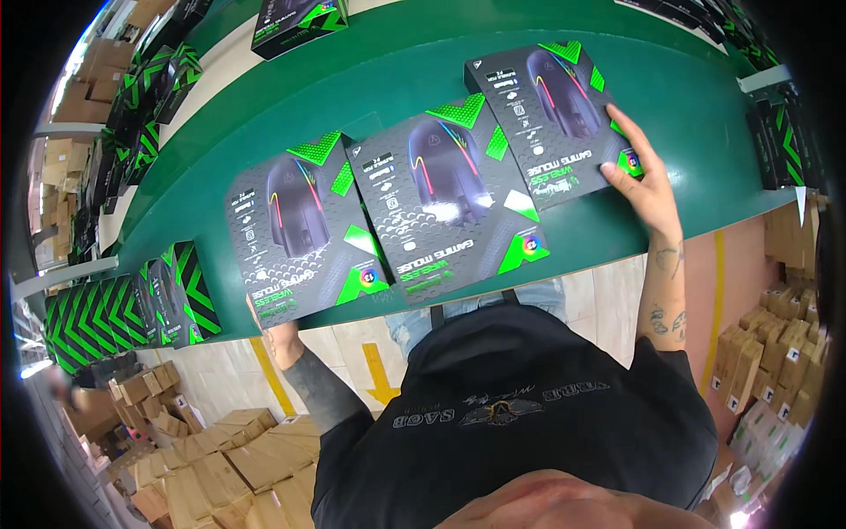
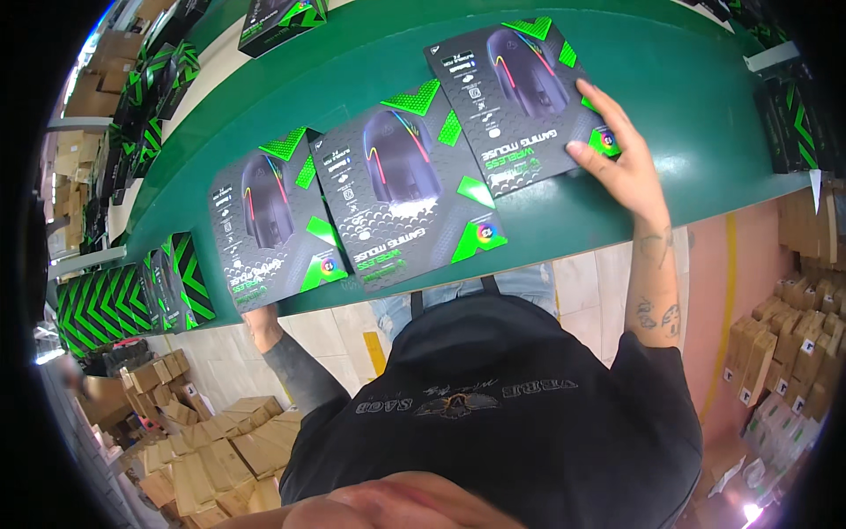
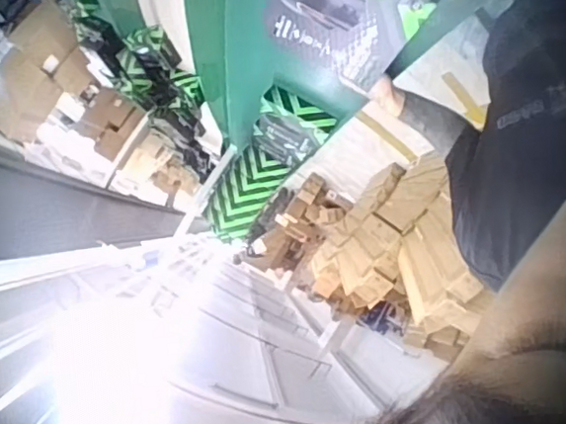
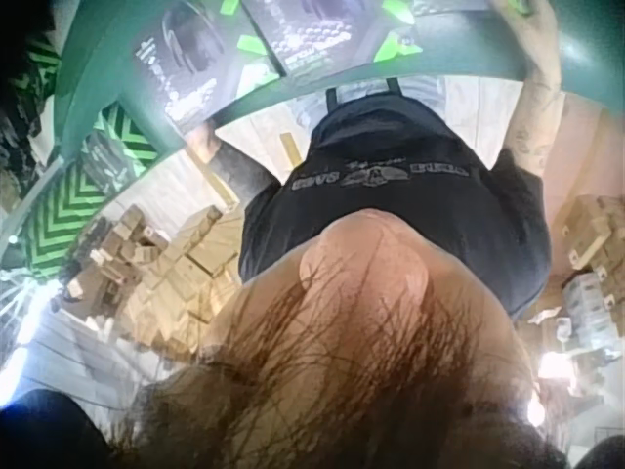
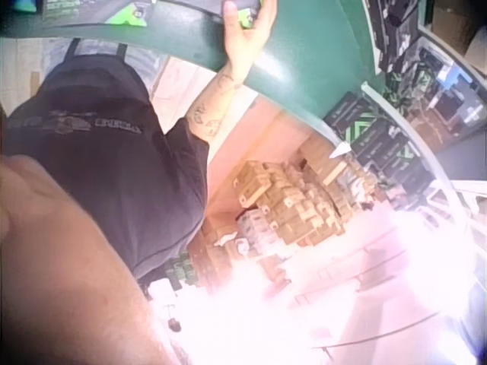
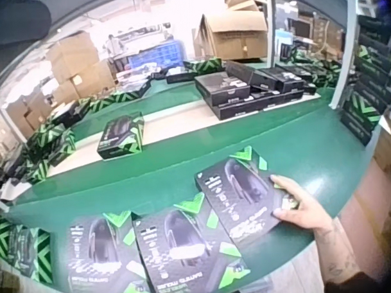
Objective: Organizes and inspects wireless gaming mouse boxes on an assembly line.
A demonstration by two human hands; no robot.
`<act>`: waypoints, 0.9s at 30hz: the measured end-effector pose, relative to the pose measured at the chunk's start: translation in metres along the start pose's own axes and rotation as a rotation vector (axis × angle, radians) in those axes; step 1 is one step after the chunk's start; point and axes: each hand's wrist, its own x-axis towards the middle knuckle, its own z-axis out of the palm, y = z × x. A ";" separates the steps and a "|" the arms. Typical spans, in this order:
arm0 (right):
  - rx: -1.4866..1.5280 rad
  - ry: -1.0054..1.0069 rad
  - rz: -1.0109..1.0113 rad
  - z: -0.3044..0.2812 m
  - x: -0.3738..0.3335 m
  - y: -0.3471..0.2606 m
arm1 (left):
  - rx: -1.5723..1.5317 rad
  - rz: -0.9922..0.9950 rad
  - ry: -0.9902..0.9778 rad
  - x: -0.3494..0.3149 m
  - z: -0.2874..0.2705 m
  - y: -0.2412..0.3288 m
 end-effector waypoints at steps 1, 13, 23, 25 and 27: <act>-0.002 -0.009 -0.010 0.000 0.003 -0.001 | 0.131 0.055 0.072 0.001 0.012 0.005; -0.550 -0.122 -0.311 0.020 0.104 0.003 | 0.287 0.716 0.833 0.017 0.086 0.120; 1.668 -0.111 -0.149 -0.004 0.090 0.063 | 0.977 0.615 -0.430 -0.012 0.152 0.161; 1.657 -0.107 -0.149 -0.004 0.094 0.065 | 1.015 0.614 -0.452 -0.009 0.152 0.166; 1.614 -0.105 -0.163 -0.002 0.095 0.066 | 1.049 0.618 -0.473 -0.006 0.151 0.170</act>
